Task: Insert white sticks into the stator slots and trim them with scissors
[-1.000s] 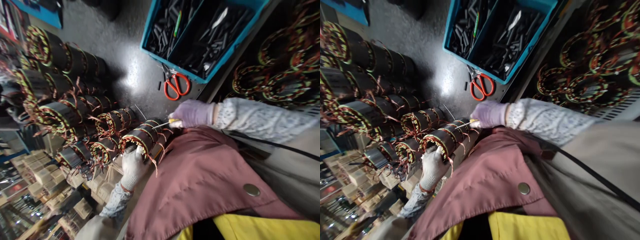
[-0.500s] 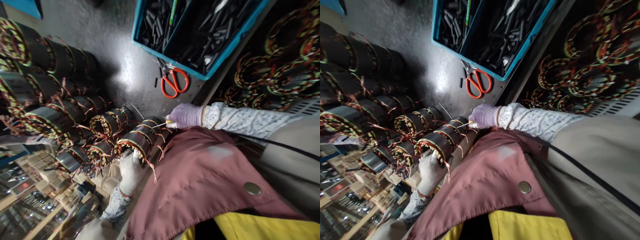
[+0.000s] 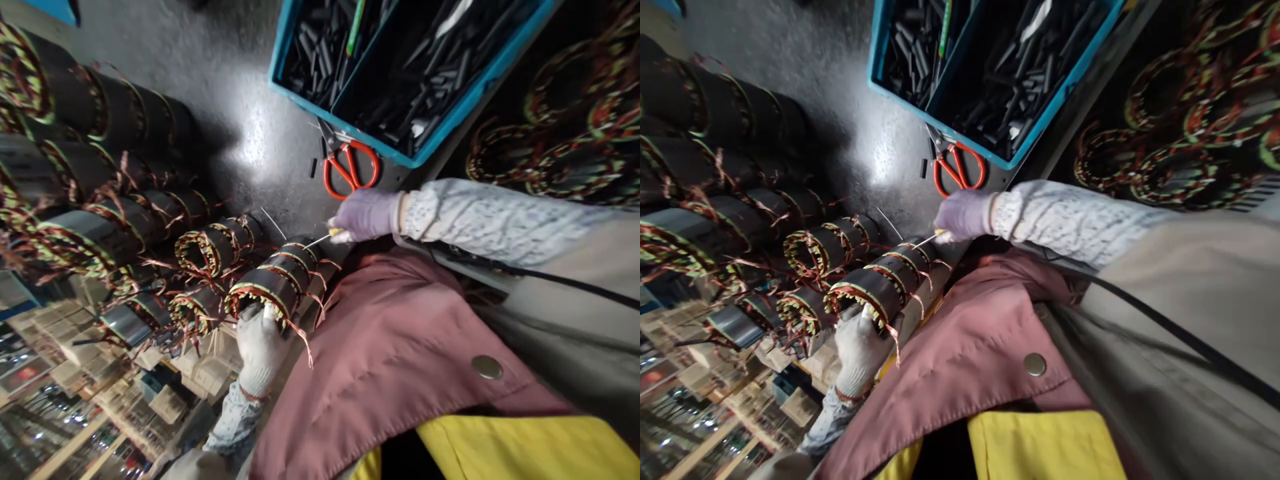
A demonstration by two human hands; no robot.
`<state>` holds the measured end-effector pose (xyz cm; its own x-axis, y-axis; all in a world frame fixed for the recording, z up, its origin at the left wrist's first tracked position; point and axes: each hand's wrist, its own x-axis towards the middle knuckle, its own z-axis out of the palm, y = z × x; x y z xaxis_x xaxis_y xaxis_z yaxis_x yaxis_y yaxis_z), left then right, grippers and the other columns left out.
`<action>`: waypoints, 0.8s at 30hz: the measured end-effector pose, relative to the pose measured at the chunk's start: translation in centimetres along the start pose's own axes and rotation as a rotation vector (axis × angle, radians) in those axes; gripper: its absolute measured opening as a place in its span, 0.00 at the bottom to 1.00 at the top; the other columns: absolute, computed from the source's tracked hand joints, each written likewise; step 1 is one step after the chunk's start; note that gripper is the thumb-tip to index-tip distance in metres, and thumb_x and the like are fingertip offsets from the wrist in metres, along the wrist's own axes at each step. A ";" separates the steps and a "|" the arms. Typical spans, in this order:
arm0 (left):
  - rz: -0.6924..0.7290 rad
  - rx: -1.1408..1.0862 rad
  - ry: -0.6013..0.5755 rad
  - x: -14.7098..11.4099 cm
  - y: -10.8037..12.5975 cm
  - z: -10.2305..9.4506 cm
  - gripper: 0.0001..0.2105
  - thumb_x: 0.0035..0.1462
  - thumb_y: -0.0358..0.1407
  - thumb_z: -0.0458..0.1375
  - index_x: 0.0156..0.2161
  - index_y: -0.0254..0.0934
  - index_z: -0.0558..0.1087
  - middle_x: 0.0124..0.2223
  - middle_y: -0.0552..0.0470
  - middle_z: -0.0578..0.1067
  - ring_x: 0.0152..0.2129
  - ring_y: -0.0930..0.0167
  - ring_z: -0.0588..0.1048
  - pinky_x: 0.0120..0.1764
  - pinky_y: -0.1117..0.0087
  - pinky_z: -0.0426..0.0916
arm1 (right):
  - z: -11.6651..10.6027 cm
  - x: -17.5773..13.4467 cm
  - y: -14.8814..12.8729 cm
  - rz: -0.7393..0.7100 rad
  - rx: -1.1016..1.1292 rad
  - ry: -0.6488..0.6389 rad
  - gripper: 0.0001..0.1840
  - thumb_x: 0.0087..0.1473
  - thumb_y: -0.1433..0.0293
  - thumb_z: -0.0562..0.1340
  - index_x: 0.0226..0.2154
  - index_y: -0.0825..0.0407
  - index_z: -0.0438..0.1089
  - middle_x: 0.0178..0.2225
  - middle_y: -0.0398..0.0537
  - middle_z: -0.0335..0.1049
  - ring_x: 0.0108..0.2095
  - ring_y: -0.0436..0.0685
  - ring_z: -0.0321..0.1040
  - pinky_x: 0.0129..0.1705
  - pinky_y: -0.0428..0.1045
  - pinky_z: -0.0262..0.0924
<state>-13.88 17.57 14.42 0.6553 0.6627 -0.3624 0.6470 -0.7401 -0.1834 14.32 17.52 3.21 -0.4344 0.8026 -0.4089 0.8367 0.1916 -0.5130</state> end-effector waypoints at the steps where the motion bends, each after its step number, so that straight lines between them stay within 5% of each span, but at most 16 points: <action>1: 0.006 -0.011 -0.002 0.0 0.0 0.0 0.11 0.48 0.42 0.57 0.35 0.37 0.72 0.26 0.46 0.77 0.31 0.59 0.75 0.36 0.62 0.66 | 0.8 -0.8 0.8 0.075 0.013 -0.004 0.24 0.58 0.54 0.53 0.43 0.53 0.74 0.35 0.54 0.76 0.37 0.60 0.71 0.35 0.50 0.55; 7: 0.015 0.017 0.003 0.1 0.0 -0.1 0.12 0.48 0.42 0.58 0.36 0.37 0.72 0.25 0.47 0.76 0.30 0.59 0.75 0.35 0.62 0.66 | 4.2 -0.6 1.0 0.129 0.112 -0.060 0.25 0.59 0.53 0.50 0.46 0.50 0.73 0.38 0.55 0.76 0.37 0.61 0.72 0.33 0.50 0.54; 16: 0.065 0.021 0.058 0.0 -0.1 0.1 0.09 0.46 0.40 0.59 0.33 0.38 0.72 0.22 0.49 0.74 0.28 0.60 0.75 0.34 0.63 0.66 | 3.6 0.9 1.2 0.124 0.175 -0.118 0.23 0.56 0.53 0.53 0.43 0.49 0.75 0.37 0.53 0.76 0.37 0.59 0.72 0.33 0.49 0.56; 24: -0.108 0.043 0.026 0.2 0.4 0.0 0.11 0.48 0.42 0.56 0.34 0.37 0.72 0.26 0.46 0.76 0.30 0.60 0.75 0.33 0.64 0.67 | 1.8 6.5 -2.7 -0.244 0.025 -0.043 0.17 0.56 0.63 0.56 0.38 0.56 0.76 0.37 0.59 0.76 0.39 0.62 0.73 0.36 0.52 0.60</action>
<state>-13.53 17.38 14.27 0.5931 0.7412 -0.3143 0.6972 -0.6681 -0.2597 8.65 21.18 0.58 -0.6366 0.7093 -0.3026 0.6972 0.3617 -0.6189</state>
